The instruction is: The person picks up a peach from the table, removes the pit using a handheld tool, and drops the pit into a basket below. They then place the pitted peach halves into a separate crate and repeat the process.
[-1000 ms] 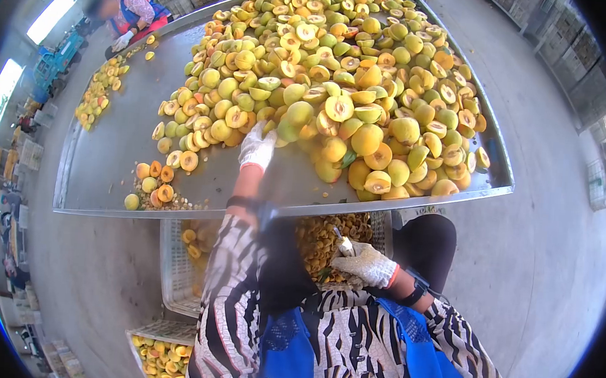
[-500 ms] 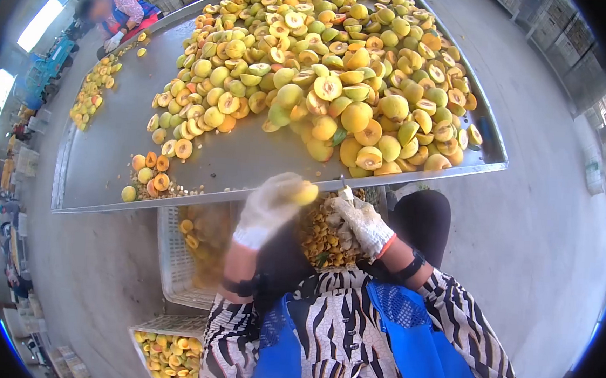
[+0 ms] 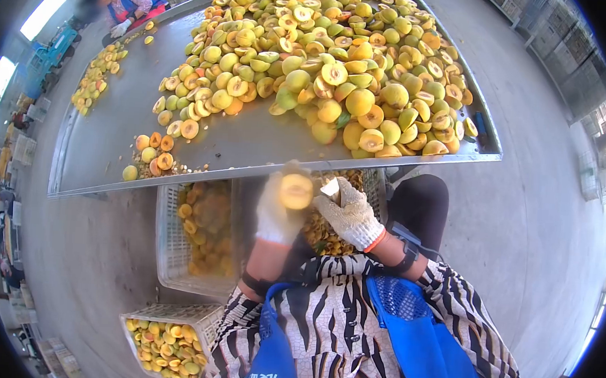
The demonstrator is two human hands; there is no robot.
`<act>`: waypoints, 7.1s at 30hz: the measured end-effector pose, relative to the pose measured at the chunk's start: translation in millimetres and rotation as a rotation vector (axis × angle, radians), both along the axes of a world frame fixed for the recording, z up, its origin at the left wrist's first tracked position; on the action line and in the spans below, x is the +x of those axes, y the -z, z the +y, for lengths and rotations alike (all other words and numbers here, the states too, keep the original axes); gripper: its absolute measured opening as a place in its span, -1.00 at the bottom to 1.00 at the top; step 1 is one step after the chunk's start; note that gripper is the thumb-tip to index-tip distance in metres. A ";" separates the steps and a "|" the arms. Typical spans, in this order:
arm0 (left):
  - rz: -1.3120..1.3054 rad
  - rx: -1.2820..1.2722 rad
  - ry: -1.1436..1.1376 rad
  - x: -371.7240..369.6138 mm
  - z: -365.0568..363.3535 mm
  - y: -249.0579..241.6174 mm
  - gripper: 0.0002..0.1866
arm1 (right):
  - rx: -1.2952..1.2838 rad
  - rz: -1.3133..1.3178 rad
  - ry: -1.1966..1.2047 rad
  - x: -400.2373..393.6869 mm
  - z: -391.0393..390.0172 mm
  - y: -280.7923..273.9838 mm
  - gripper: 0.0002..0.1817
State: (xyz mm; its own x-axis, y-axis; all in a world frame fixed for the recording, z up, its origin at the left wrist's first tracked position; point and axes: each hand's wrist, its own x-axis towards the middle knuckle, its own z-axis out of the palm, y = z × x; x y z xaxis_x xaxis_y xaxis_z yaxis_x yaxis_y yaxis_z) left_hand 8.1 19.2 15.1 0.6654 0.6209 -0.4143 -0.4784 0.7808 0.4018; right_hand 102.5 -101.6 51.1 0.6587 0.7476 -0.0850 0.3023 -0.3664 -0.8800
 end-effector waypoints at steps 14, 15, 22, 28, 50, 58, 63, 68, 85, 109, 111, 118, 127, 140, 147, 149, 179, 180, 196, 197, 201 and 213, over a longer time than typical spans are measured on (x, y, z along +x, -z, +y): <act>0.025 0.322 -0.015 -2.6 -15.0 19.1 -0.67 | -0.317 -0.006 -0.366 -6.5 -17.6 -23.5 -0.73; 0.059 0.374 -0.035 -1.8 -19.1 12.7 -0.67 | -0.320 -0.005 -0.379 -6.6 -18.0 -21.0 -0.73; 0.262 0.763 -0.134 3.8 -23.1 24.0 -0.69 | -0.316 0.039 -0.374 -8.9 -18.2 -7.4 -0.75; 0.202 0.509 -0.128 11.5 -33.2 4.0 -0.64 | -0.050 0.276 -0.393 -10.4 -19.8 22.5 -0.70; 0.341 1.068 0.129 11.7 -28.7 9.3 -0.62 | -0.289 0.440 -0.428 2.6 -25.7 -15.3 -0.70; 0.389 0.467 0.124 20.0 -28.2 2.9 -0.68 | -0.148 0.124 -0.444 -1.2 -28.9 30.8 -0.70; 0.286 0.616 0.178 16.7 -27.9 4.8 -0.61 | -0.297 0.381 -0.452 0.5 -31.1 7.0 -0.69; 0.107 0.631 0.249 15.9 -20.0 12.6 -0.54 | -0.257 0.178 -0.509 -0.3 -30.2 24.0 -0.68; 0.202 0.732 0.383 5.6 -13.4 28.0 -0.59 | -0.273 1.346 -0.529 18.1 -34.5 40.4 -0.77; 1.028 1.206 -0.341 -31.3 135.8 6.6 -0.51 | -0.291 0.530 -0.393 28.3 -15.4 42.0 -0.76; 1.051 1.243 -0.145 9.8 154.3 22.0 -0.45 | -0.333 0.721 -0.294 27.6 -13.2 30.5 -0.75; 1.005 0.824 0.274 119.7 210.3 49.2 -0.45 | -0.303 0.523 -0.276 34.0 -18.3 72.1 -0.69; 1.229 1.437 0.471 112.6 200.5 73.1 -0.42 | -0.314 0.477 -0.281 32.2 -18.6 81.9 -0.71; 0.026 0.236 -0.024 15.7 98.5 8.3 -0.61 | -0.190 0.342 -0.223 16.5 -13.6 32.8 -0.74; 0.059 -0.005 0.003 12.1 32.8 -4.1 -0.60 | -0.232 -0.268 -0.423 9.0 8.9 -22.7 -0.65; 0.113 0.110 0.037 12.1 22.4 -4.6 -0.61 | -0.266 -0.274 -0.415 9.3 11.3 -15.6 -0.64; 0.557 0.637 0.114 24.3 -36.5 5.8 -0.73 | -0.365 -0.123 -0.426 16.7 -26.1 54.3 -0.74; 0.562 0.639 0.087 25.9 -37.7 14.2 -0.73 | -0.284 -0.068 -0.381 5.9 -28.2 56.9 -0.73; 0.370 0.774 0.011 26.4 -19.4 31.2 -0.78 | -0.028 0.073 -0.339 0.1 -8.8 85.2 -0.69; 0.350 0.738 0.067 24.9 -11.5 35.0 -0.78 | -0.031 0.061 -0.361 2.2 -8.8 85.4 -0.70; 0.414 0.712 0.031 27.7 -14.1 26.9 -0.78 | 0.017 0.212 -0.210 -15.7 -6.9 72.9 -0.69; 0.301 0.787 0.304 18.7 11.6 25.3 -0.74 | -0.114 0.223 -0.167 -1.9 -14.5 62.1 -0.74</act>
